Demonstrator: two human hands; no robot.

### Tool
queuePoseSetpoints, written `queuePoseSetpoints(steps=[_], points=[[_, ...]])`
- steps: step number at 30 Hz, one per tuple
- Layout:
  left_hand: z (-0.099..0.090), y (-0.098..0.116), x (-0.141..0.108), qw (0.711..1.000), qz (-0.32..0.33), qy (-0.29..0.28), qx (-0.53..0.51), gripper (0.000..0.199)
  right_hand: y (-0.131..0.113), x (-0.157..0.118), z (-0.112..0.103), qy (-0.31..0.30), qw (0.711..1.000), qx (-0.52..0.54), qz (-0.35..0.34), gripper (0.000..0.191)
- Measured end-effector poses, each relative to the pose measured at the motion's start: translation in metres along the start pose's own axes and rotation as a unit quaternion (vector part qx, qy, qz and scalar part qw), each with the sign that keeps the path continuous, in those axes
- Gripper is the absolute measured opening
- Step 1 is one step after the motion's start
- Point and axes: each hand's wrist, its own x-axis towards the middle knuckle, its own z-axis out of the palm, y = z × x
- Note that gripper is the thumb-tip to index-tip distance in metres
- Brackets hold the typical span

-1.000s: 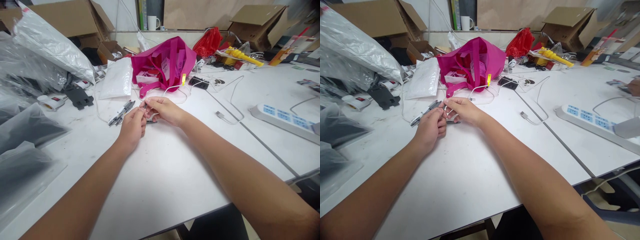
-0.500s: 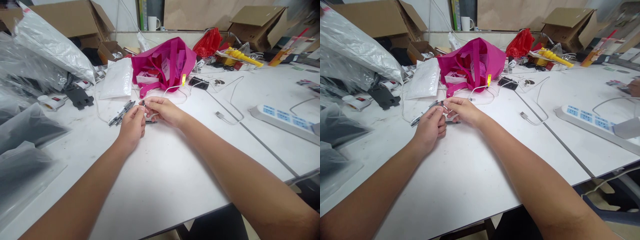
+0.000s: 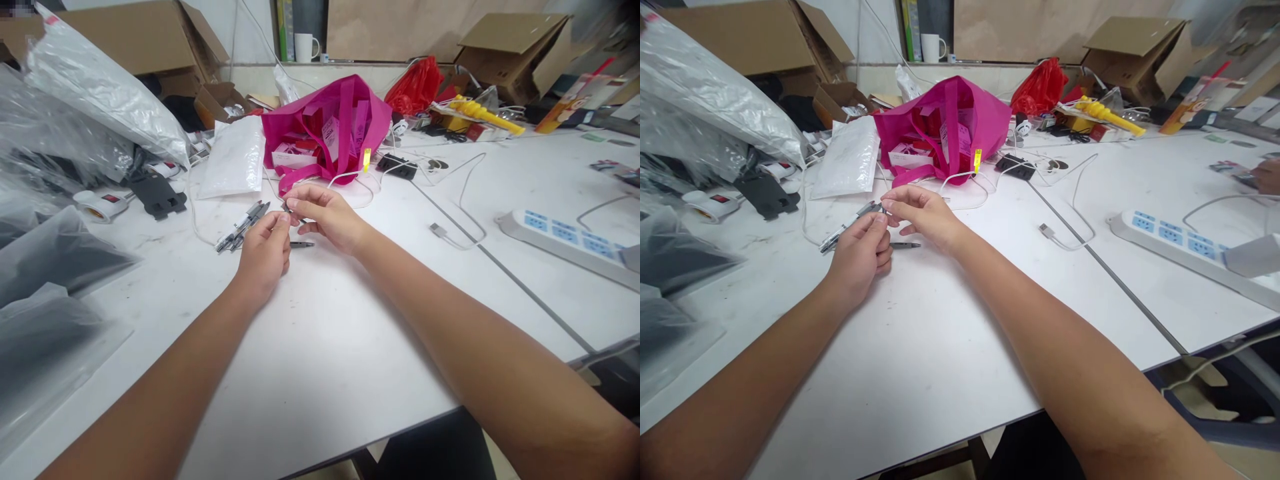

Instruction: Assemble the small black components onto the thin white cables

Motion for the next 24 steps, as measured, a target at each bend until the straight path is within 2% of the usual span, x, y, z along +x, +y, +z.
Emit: queuePoseSetpoints(steps=[6,15,24], points=[[-0.0013,-0.0012,0.0007,1.000,0.005,-0.010,-0.005,0.025,0.0010,0.0000,0.0023,0.005,1.000,0.001,-0.004,0.038],[-0.0010,-0.0001,-0.0005,1.000,-0.006,-0.014,-0.013,0.024,-0.0012,-0.0018,-0.0012,-0.004,0.999,0.019,0.037,0.020],[-0.0010,0.0015,-0.0011,1.000,-0.014,-0.017,-0.015,0.025,0.0008,0.0001,-0.0024,-0.002,0.997,0.049,0.052,0.016]])
